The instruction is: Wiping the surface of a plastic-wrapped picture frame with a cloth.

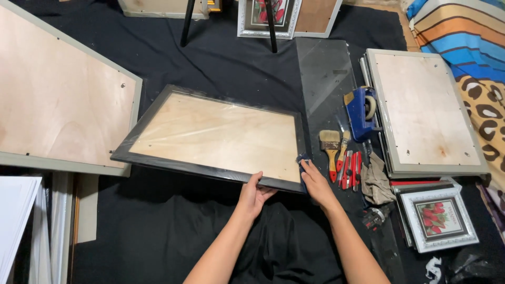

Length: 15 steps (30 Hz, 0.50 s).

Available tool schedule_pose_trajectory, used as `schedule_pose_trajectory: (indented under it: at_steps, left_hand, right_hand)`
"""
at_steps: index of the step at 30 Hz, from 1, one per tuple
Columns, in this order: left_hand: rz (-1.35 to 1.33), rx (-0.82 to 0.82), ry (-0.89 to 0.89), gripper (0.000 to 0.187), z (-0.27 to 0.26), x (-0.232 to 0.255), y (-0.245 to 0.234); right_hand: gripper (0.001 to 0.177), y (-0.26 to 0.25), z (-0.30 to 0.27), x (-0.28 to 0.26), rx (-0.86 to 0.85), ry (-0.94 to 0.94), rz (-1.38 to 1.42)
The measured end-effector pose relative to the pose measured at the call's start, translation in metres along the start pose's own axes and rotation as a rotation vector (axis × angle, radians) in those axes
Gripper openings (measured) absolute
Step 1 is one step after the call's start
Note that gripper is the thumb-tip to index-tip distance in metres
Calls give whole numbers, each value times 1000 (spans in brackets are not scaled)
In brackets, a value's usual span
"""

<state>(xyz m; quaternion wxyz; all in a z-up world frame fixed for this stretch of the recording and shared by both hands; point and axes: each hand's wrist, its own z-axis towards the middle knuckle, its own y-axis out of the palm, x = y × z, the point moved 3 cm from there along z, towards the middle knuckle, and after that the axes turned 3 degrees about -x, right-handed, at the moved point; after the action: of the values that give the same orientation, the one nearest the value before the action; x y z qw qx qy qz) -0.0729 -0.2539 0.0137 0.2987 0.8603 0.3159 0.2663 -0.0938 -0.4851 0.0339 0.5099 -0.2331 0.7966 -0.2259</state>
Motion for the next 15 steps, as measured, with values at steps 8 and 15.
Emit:
schedule_pose_trajectory:
  at_steps: [8,15]
  left_hand:
    - [-49,-34,-19,29,-18,1,-10]
    - [-60,7,-58,29,-28,11,4]
  right_hand:
    - [50,12,171,59,107,-162,-3]
    - [53,-8,301,80,129,-54,-133]
